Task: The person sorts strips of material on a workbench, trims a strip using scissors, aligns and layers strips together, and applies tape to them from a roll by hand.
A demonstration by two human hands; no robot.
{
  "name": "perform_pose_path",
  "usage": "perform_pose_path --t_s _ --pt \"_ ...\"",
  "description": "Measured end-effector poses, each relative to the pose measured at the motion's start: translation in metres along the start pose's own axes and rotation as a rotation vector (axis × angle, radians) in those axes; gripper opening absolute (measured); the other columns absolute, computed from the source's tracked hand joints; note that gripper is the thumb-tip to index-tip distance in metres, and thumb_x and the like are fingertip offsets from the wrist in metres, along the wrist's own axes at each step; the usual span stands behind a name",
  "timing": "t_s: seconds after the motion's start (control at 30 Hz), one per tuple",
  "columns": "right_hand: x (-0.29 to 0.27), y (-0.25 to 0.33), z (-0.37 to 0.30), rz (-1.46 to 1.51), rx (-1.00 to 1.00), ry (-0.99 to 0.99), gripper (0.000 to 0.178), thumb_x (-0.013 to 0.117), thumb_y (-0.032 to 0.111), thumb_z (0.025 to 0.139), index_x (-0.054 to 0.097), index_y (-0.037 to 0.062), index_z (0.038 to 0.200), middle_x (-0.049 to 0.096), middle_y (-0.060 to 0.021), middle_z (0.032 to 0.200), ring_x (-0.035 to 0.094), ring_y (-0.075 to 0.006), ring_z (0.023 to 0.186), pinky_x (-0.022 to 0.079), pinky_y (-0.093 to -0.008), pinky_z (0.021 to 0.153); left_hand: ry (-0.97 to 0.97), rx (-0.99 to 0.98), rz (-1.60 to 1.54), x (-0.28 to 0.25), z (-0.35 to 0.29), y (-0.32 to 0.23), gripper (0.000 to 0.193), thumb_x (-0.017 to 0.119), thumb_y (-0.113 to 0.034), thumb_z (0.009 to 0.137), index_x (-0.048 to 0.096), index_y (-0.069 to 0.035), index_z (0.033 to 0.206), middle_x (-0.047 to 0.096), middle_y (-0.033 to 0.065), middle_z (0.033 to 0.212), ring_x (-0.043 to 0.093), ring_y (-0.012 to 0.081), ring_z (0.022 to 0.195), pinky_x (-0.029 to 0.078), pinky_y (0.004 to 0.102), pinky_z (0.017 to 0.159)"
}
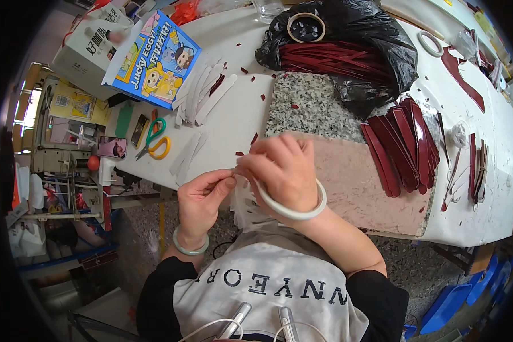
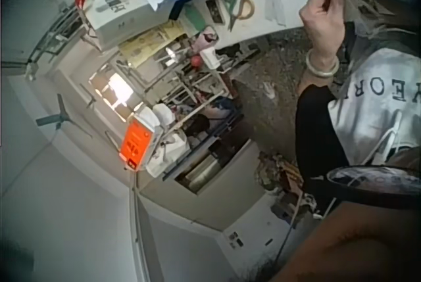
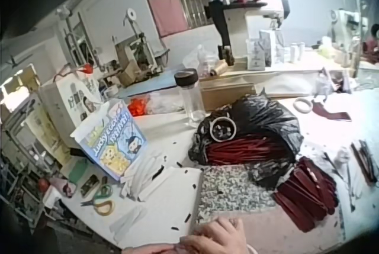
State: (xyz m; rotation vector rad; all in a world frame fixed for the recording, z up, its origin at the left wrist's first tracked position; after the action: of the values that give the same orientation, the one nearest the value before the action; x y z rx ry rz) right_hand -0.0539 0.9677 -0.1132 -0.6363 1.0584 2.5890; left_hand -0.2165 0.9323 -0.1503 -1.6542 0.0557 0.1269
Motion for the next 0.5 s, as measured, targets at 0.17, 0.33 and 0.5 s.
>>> perform_pose_path --t_s 0.17,0.33,0.5 --pt "0.013 0.016 -0.015 -0.136 -0.073 -0.098 0.033 0.07 0.011 0.057 0.067 0.0134 0.09 0.059 0.0011 0.087 0.05 -0.0165 0.073 0.031 -0.0333 0.069 -0.031 -0.108 -0.313 -0.006 0.008 0.023 0.022 0.066 -0.007 0.089 0.064 0.008 0.105 0.068 0.0079 0.093 0.062 0.0094 0.085 0.051 0.0213 0.076" --pt "0.037 0.023 -0.025 -0.141 -0.1 -0.01 0.029 0.066 0.017 0.059 0.068 0.0157 0.088 0.058 0.0046 0.087 0.051 -0.0155 0.075 0.031 -0.0333 0.068 -0.062 -0.266 -0.446 -0.008 0.013 0.035 0.018 0.063 -0.006 0.09 0.064 0.007 0.103 0.067 0.0073 0.088 0.062 0.0103 0.08 0.051 0.0228 0.074" --pt "0.071 0.048 -0.059 0.096 -0.266 0.284 0.021 0.064 0.019 0.061 0.067 0.0148 0.082 0.054 0.0036 0.082 0.05 -0.0162 0.08 0.032 -0.0348 0.07 -0.191 -0.01 -0.078 -0.061 0.11 0.013 0.02 0.06 -0.014 0.092 0.064 0.003 0.102 0.066 0.0063 0.089 0.063 0.0132 0.078 0.051 0.0269 0.072"
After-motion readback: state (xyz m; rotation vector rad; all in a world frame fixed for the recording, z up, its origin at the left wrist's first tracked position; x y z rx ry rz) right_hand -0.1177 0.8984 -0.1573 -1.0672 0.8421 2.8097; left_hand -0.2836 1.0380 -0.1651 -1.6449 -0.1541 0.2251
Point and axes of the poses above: each hand's wrist, its own z-axis towards the middle knuckle, its own x-axis out of the palm, y = z × x, the point moved 7 cm from there along z, towards the middle knuckle
